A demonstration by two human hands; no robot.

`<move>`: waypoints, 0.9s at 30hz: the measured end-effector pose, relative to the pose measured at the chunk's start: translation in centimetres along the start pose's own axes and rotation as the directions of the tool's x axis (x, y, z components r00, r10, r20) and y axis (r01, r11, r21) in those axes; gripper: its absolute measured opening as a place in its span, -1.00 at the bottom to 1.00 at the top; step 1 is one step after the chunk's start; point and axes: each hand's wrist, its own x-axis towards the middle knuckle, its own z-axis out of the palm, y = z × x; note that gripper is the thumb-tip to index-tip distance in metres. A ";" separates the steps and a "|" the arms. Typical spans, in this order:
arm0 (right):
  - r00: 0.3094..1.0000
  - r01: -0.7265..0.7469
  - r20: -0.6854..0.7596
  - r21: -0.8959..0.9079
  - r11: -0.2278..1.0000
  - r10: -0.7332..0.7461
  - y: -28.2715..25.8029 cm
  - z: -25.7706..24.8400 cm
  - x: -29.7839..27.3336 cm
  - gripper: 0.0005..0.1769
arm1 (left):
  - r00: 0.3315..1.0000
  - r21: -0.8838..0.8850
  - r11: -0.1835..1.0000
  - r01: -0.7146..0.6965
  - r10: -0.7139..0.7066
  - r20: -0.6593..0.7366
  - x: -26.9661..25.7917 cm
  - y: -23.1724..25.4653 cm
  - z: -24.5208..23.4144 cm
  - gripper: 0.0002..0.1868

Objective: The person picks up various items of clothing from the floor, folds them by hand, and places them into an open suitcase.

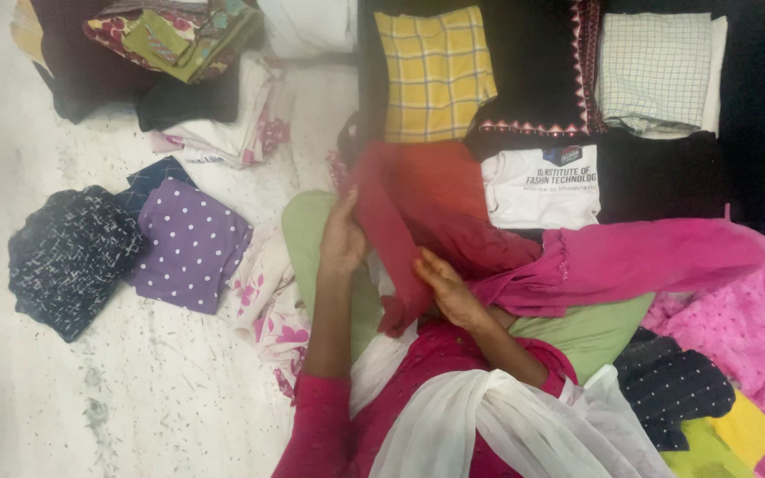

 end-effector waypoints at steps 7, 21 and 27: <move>0.998 -0.049 -0.026 0.128 0.991 0.052 -1.8 -2.4 6.8 -0.26 | 0.999 0.066 0.997 0.032 -0.034 0.027 1.0 2.5 2.1 -0.59; 0.960 0.275 -0.134 0.590 0.759 -0.244 -5.0 -3.0 8.1 -0.90 | 0.976 -0.293 0.952 0.087 -0.022 0.218 2.8 2.3 0.2 -0.57; 0.941 0.237 -0.165 -0.298 0.925 -0.294 -7.2 -0.1 5.1 -0.32 | 0.954 -0.377 0.896 0.235 -0.138 0.266 2.4 0.8 3.3 -0.42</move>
